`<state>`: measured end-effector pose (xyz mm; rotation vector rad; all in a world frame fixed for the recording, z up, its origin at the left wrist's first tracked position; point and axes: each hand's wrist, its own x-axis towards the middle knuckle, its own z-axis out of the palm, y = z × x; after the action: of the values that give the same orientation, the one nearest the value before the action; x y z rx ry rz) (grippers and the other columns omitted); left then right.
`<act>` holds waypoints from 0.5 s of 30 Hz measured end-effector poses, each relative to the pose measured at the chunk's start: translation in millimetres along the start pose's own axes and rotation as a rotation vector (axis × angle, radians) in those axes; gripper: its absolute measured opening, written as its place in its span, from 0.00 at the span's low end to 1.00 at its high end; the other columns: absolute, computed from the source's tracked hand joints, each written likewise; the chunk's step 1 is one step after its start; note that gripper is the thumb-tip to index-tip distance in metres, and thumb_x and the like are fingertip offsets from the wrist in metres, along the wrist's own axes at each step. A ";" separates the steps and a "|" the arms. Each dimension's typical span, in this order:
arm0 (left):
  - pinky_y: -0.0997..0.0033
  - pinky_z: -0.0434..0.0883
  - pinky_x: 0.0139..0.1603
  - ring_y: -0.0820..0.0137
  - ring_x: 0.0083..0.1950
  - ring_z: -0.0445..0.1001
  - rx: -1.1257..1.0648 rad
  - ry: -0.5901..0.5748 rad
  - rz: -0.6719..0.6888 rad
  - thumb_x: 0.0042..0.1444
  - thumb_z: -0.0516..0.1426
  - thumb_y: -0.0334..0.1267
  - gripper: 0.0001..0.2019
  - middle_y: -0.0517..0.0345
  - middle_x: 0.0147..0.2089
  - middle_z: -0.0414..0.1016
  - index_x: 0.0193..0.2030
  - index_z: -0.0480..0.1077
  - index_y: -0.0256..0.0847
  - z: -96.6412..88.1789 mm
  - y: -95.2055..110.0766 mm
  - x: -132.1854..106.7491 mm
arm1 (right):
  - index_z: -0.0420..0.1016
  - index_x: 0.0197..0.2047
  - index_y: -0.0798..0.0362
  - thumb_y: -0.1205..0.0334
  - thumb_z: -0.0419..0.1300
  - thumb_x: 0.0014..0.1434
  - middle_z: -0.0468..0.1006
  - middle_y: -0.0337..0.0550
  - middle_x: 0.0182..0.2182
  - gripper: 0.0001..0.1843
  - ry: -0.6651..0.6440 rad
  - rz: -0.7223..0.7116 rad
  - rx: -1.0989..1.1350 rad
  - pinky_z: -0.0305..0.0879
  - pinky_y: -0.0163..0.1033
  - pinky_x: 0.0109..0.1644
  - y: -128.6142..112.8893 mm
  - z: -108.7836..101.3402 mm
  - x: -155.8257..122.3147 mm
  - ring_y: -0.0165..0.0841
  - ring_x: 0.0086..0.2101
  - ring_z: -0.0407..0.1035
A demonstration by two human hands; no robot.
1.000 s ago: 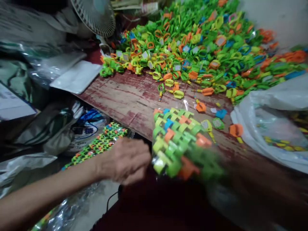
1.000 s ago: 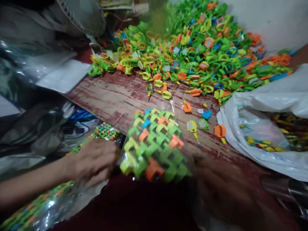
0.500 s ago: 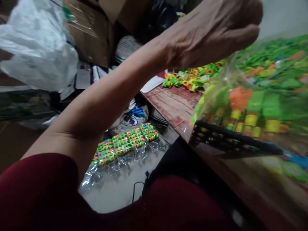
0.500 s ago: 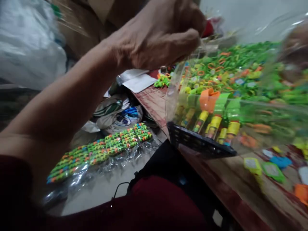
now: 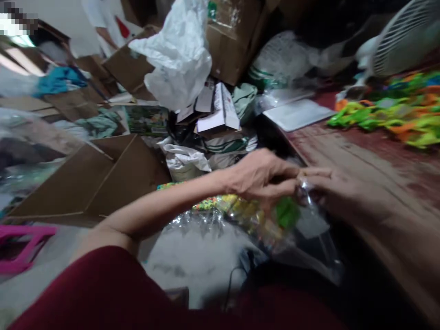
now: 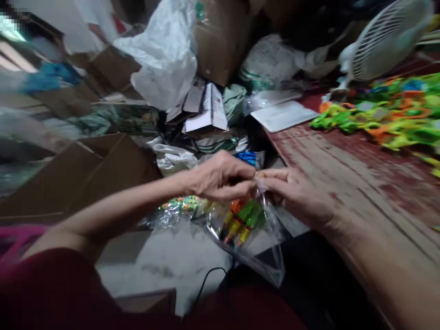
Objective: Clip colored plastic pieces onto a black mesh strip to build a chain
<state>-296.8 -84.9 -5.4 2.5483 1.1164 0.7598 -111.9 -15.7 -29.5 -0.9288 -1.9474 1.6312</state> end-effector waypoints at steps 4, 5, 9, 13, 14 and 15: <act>0.76 0.57 0.28 0.77 0.25 0.57 -0.328 0.111 -0.480 0.57 0.55 0.46 0.15 0.65 0.23 0.62 0.24 0.67 0.38 28.7 -15.0 -72.9 | 0.69 0.24 0.54 0.47 0.61 0.56 0.70 0.38 0.23 0.19 -0.144 -0.063 0.054 0.58 0.34 0.29 55.6 53.0 15.1 0.29 0.25 0.63; 0.75 0.57 0.28 0.76 0.25 0.57 -0.415 0.109 -0.681 0.57 0.54 0.52 0.20 0.64 0.22 0.62 0.22 0.66 0.38 31.7 -18.1 -89.8 | 0.67 0.23 0.53 0.50 0.58 0.59 0.69 0.38 0.22 0.19 -0.151 -0.136 -0.031 0.58 0.35 0.29 64.9 64.5 16.2 0.29 0.25 0.62; 0.70 0.64 0.22 0.68 0.19 0.66 -0.833 -0.234 -1.247 0.61 0.33 0.70 0.43 0.51 0.16 0.66 0.19 0.71 0.38 52.1 -27.2 -143.7 | 0.62 0.24 0.52 0.64 0.49 0.65 0.66 0.38 0.23 0.17 -0.223 -0.444 -0.309 0.59 0.35 0.31 91.0 110.6 6.4 0.29 0.26 0.62; 0.63 0.72 0.27 0.59 0.27 0.75 -1.355 -0.369 -1.406 0.60 0.30 0.70 0.46 0.46 0.22 0.74 0.29 0.77 0.38 106.3 -22.6 -166.4 | 0.69 0.33 0.54 0.71 0.48 0.63 0.74 0.45 0.31 0.11 -0.313 -0.641 -0.463 0.64 0.38 0.34 127.9 154.0 -21.6 0.33 0.31 0.68; 0.61 0.73 0.28 0.58 0.28 0.75 -1.547 -0.330 -1.481 0.59 0.33 0.72 0.44 0.46 0.25 0.76 0.32 0.77 0.37 122.3 -21.2 -169.0 | 0.70 0.35 0.54 0.70 0.49 0.62 0.75 0.46 0.32 0.09 -0.329 -0.666 -0.499 0.66 0.39 0.34 139.5 162.7 -28.8 0.35 0.32 0.69; 0.60 0.73 0.28 0.59 0.28 0.75 -1.689 -0.276 -1.571 0.58 0.39 0.72 0.41 0.46 0.27 0.77 0.33 0.77 0.37 137.6 -20.3 -171.4 | 0.71 0.37 0.54 0.68 0.52 0.61 0.75 0.47 0.32 0.07 -0.339 -0.661 -0.540 0.68 0.40 0.35 150.7 170.0 -34.9 0.37 0.33 0.70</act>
<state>-330.0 -201.4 -189.9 0.1125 1.0747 0.3908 -174.4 -144.7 -209.1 -0.1032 -2.6171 0.9341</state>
